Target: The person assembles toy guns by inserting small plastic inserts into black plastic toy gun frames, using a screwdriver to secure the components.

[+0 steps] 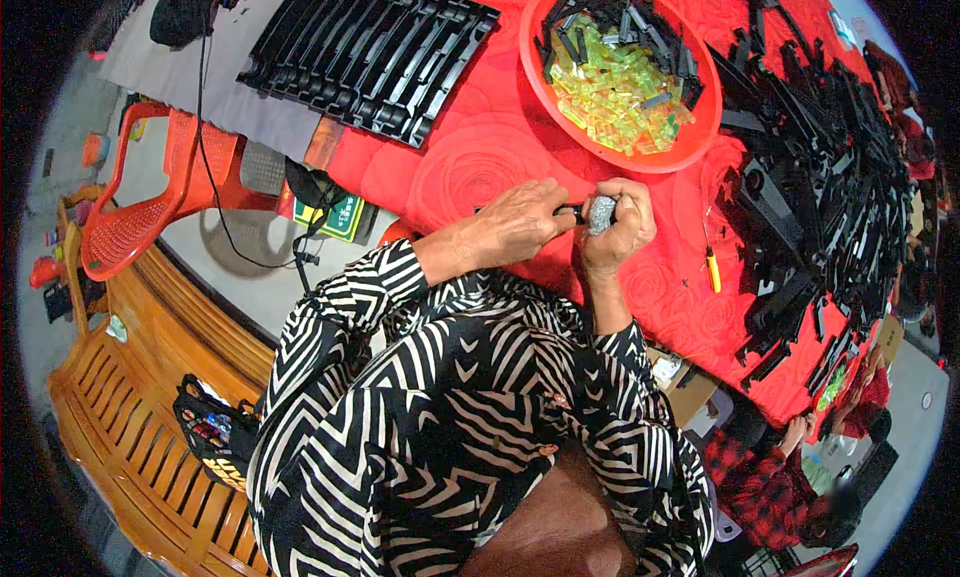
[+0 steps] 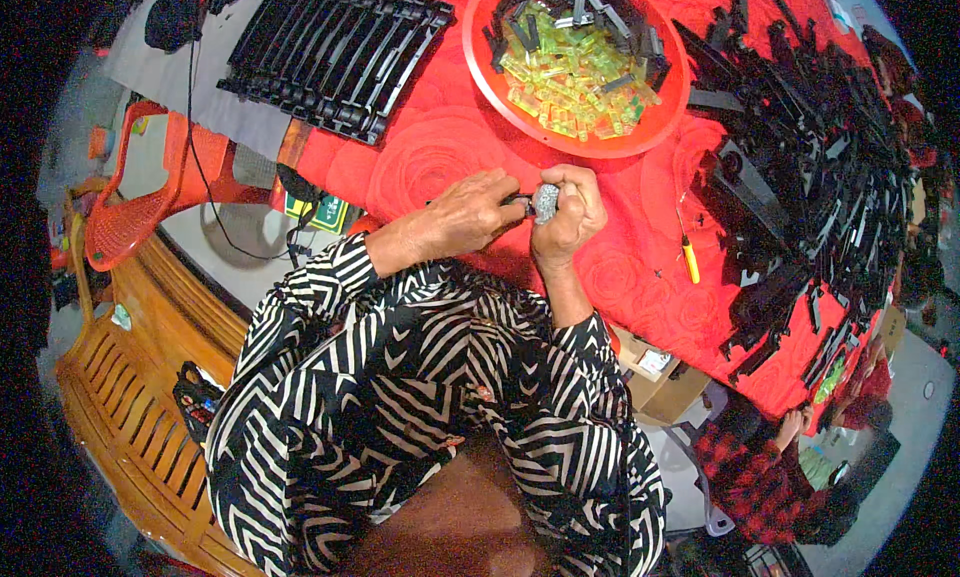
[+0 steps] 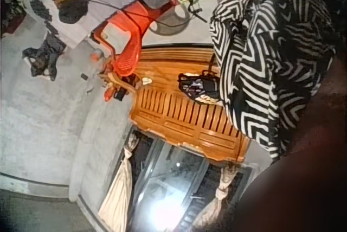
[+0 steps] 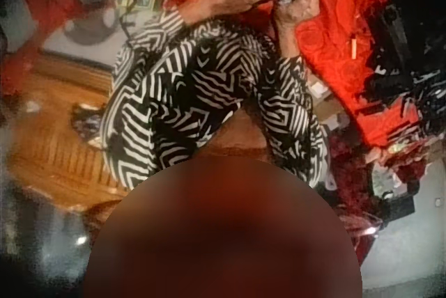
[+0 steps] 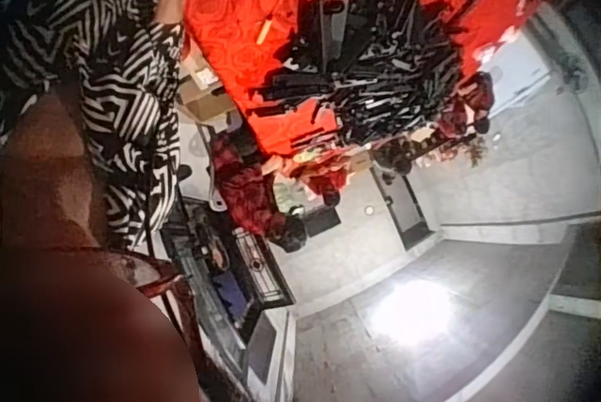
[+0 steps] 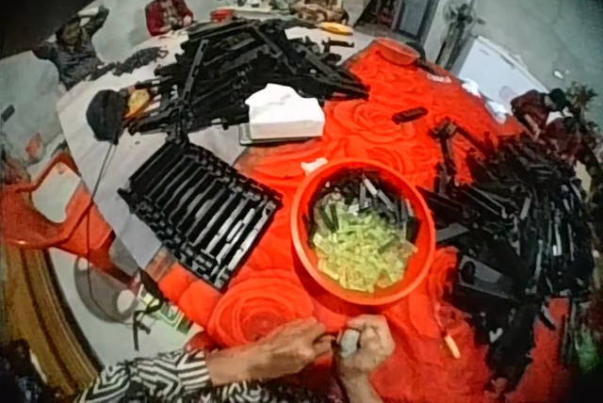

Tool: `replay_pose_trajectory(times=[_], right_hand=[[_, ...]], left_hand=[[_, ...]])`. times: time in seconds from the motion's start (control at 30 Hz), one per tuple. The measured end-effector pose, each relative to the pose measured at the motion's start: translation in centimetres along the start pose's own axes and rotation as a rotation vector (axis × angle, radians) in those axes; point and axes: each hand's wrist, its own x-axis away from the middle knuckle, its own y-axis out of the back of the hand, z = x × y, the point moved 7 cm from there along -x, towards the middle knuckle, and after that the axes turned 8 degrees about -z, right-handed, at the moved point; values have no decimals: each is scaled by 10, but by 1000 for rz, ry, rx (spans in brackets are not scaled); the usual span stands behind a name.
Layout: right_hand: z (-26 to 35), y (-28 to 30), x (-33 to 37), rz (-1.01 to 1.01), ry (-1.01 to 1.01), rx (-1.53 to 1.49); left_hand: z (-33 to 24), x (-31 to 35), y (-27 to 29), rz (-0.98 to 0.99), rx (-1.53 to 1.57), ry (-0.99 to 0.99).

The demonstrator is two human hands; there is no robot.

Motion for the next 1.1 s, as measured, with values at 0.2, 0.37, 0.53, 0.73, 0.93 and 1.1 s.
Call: replay_pose_trajectory(times=[0.2,0.37,0.53,0.73,0.93,1.1], right_hand=[[-1,1,-11,-15,-110,-210],[2,1,-11,-77,-92,-233],[0,1,-12,-64,-107,-195],[-3,-3,-13,-45,-100,-97],[-6,-4,-13,-15,-128,-53],[-6,-4,-15,3,-79,85]], left_hand=[[1,0,2,55,-54,-3],[-1,1,3,25,-41,-19],[2,1,0,60,-44,6],[2,-1,0,57,-47,-1],[4,-1,-3,67,-13,17],[2,-1,-4,116,-21,38]])
